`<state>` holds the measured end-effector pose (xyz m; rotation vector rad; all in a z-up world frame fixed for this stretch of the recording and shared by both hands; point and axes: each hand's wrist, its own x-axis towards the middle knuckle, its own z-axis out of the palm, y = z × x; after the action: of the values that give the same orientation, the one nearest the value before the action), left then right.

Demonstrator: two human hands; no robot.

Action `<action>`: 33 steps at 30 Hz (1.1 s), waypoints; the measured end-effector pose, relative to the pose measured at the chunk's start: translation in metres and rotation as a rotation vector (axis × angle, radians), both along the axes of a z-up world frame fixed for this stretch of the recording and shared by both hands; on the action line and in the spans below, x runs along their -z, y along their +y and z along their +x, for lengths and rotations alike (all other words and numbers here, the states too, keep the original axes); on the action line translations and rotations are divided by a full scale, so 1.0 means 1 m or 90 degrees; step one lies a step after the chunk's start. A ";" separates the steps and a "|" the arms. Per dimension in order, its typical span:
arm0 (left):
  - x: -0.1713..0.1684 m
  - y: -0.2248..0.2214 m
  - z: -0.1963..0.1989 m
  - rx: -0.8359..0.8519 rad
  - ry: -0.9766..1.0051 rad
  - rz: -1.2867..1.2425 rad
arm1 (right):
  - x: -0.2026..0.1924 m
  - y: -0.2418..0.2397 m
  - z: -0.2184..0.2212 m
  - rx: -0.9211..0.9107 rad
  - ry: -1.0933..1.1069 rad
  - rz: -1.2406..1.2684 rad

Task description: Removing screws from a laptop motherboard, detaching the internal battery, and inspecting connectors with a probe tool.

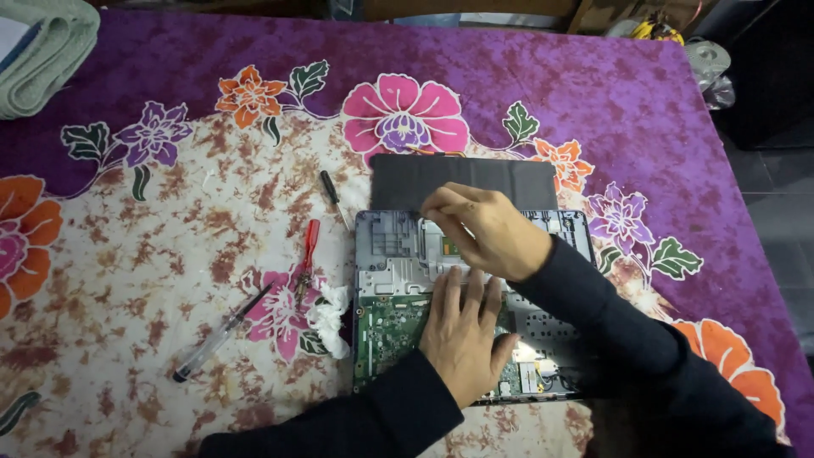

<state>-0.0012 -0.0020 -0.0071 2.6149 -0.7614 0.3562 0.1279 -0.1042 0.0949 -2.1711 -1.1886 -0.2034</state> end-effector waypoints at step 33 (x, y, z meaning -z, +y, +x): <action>-0.015 0.005 0.001 0.004 -0.022 -0.002 | -0.007 -0.059 -0.002 0.170 -0.054 -0.054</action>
<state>-0.0004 0.0030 0.0077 2.6093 -0.7794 0.4004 0.1263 -0.1633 0.1014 -2.4144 -0.9631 -0.3678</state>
